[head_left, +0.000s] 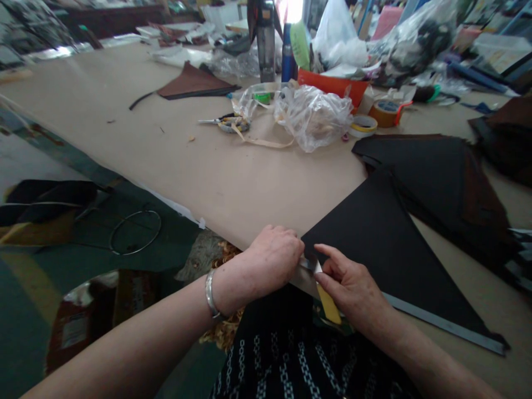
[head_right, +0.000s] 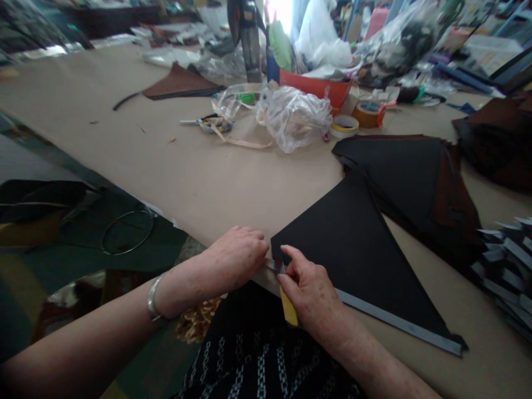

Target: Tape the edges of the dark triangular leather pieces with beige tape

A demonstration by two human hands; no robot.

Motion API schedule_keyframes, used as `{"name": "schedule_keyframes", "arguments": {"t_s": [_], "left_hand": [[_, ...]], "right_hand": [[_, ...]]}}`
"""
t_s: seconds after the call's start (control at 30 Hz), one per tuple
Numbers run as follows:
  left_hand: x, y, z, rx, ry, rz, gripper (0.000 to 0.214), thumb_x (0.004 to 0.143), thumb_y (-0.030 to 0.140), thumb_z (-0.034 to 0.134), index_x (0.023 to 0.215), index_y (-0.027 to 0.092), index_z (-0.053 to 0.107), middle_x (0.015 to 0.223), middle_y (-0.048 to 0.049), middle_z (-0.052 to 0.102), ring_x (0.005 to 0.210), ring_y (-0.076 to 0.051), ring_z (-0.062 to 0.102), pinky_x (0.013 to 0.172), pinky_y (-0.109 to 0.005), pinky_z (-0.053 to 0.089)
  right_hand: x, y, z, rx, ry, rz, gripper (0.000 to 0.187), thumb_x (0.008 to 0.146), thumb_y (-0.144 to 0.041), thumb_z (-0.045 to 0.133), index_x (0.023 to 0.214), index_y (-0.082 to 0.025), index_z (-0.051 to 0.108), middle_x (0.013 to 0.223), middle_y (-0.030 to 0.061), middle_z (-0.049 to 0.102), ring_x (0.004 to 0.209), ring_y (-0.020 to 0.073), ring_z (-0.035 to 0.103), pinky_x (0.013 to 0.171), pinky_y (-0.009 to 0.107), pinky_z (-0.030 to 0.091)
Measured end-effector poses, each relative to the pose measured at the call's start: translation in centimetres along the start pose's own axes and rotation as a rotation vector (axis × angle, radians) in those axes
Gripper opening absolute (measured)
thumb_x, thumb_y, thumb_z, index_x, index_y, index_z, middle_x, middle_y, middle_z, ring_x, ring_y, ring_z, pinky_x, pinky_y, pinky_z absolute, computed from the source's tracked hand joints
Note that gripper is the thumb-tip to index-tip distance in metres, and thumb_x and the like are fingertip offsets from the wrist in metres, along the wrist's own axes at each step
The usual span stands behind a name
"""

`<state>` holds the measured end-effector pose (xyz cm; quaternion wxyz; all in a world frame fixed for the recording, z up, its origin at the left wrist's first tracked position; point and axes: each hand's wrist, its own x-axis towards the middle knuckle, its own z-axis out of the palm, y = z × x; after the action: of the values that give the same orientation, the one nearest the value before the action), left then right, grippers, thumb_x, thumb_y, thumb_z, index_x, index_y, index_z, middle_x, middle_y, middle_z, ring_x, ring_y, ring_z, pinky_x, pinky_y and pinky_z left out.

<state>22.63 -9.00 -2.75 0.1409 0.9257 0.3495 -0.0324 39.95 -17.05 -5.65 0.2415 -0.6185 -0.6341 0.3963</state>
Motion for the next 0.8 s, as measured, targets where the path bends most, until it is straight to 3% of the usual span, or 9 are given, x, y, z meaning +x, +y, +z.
{"name": "schedule_keyframes", "arguments": {"t_s": [0.53, 0.7, 0.8], "left_hand": [[0.3, 0.4, -0.4, -0.026, -0.07, 0.017, 0.011, 0.077, 0.015, 0.054, 0.068, 0.015, 0.062, 0.071, -0.0079, 0.064, 0.064, -0.019, 0.057, 0.06, -0.032, 0.038], [-1.1, 2.0, -0.5, -0.407, -0.087, 0.144, 0.02, 0.085, 0.017, 0.049, 0.072, 0.015, 0.063, 0.075, -0.0056, 0.067, 0.067, -0.014, 0.058, 0.063, -0.026, 0.042], [-2.3, 2.0, -0.8, -0.657, -0.048, 0.062, 0.021, 0.09, 0.023, 0.047, 0.078, 0.016, 0.063, 0.074, -0.0018, 0.065, 0.066, -0.01, 0.055, 0.062, -0.023, 0.042]], "right_hand": [[0.7, -0.4, 1.1, -0.249, -0.016, -0.018, 0.029, 0.082, -0.017, 0.049, 0.109, -0.021, 0.059, 0.062, -0.0023, 0.06, 0.056, 0.0146, 0.056, 0.054, 0.025, 0.037], [0.7, -0.5, 1.4, -0.264, -0.041, -0.02, 0.029, 0.083, -0.015, 0.047, 0.109, -0.02, 0.058, 0.072, 0.0031, 0.066, 0.066, 0.0179, 0.062, 0.058, 0.026, 0.04], [0.2, -1.0, 0.8, -0.185, -0.045, -0.039, 0.046, 0.08, -0.011, 0.049, 0.125, -0.017, 0.052, 0.082, 0.0051, 0.068, 0.075, 0.0181, 0.063, 0.067, 0.029, 0.045]]}}
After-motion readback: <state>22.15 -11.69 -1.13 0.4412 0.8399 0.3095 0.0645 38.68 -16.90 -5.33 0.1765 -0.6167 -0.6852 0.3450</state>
